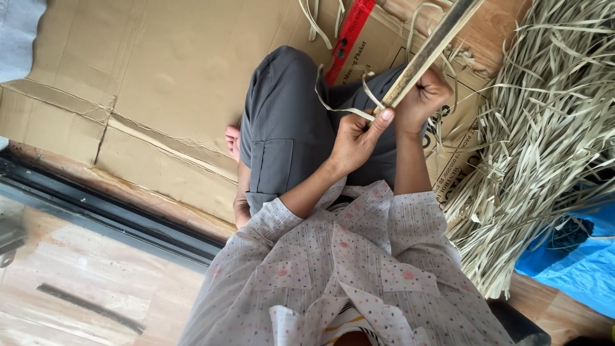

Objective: Weaving long thin strips of dried plant material around a wooden stick to create a craft item

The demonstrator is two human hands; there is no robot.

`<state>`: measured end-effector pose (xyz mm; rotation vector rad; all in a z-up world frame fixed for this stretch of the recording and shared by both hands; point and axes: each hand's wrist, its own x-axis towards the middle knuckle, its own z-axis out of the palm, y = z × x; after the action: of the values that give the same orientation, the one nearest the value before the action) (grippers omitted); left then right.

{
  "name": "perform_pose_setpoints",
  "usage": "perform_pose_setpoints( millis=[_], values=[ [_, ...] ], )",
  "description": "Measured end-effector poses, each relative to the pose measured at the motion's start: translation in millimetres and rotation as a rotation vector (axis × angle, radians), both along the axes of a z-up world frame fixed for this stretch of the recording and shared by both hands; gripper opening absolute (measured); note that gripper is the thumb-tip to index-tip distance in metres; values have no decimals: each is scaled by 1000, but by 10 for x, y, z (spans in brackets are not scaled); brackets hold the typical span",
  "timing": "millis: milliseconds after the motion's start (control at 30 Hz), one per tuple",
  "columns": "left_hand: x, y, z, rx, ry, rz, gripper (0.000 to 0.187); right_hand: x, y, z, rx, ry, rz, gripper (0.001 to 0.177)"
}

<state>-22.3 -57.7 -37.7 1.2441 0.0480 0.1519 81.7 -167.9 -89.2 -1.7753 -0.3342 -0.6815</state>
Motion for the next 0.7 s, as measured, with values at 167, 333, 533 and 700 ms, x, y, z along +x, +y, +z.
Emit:
perform_pose_setpoints(
  millis=[167, 333, 533, 700],
  values=[
    [-105, 77, 160, -94, 20, -82, 44, 416, -498, -614, -103, -105, -139, 45],
    [-165, 298, 377, -220, 190, -203, 51, 534, -974, -859, -289, -78, -316, 45],
    [-229, 571, 544, -536, 306, -216, 44, 543, -1179, -788, -448, -106, -379, 43],
    [-299, 981, 741, -483, 260, -193, 50, 660, -1622, -866, -553, -97, -465, 37]
  ],
)
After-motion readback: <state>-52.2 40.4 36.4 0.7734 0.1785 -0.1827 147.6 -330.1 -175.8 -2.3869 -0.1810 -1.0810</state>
